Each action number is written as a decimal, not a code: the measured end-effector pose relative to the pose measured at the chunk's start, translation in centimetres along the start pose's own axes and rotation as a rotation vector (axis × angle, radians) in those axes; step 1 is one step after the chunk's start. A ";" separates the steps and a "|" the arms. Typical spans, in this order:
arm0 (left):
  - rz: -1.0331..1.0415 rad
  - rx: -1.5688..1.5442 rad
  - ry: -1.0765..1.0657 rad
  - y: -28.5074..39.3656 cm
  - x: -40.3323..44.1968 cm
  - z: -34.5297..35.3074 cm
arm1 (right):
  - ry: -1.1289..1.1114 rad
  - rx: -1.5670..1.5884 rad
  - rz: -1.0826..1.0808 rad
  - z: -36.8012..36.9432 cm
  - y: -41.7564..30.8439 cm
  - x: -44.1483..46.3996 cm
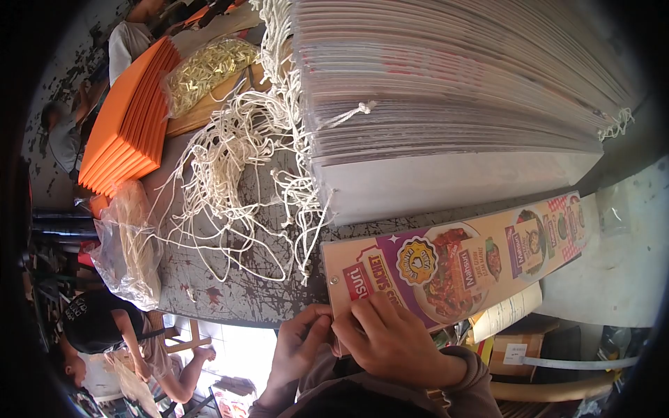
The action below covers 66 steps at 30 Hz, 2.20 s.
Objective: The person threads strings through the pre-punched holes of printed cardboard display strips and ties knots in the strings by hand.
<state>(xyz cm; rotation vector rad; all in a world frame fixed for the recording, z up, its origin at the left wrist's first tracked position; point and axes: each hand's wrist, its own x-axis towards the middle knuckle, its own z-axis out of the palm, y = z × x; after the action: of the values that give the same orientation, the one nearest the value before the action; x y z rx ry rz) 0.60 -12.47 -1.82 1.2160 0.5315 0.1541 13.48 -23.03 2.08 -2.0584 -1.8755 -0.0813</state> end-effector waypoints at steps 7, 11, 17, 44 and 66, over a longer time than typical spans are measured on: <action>0.058 -0.110 -0.047 -0.8 0.3 0.0 | 0.019 -0.018 0.049 0.3 -0.3 0.6; 0.060 -0.068 0.014 -0.7 0.3 0.5 | 0.005 0.057 0.067 -0.2 0.0 0.3; 0.069 -0.173 0.178 -0.8 -0.7 0.8 | -0.134 0.226 0.140 -1.4 1.4 -0.7; -0.117 -0.720 0.239 1.5 2.1 4.1 | 1.145 2.230 0.101 -6.3 12.6 -7.6; 0.002 -0.308 0.168 1.4 1.3 2.1 | 0.238 -0.030 -0.020 -3.7 3.8 1.0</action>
<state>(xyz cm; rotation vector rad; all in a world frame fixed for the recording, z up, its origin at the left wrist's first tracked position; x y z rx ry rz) 2.92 -13.27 -0.41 0.9081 0.6276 0.3301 18.04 -23.37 5.02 -1.9524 -1.7590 -0.3449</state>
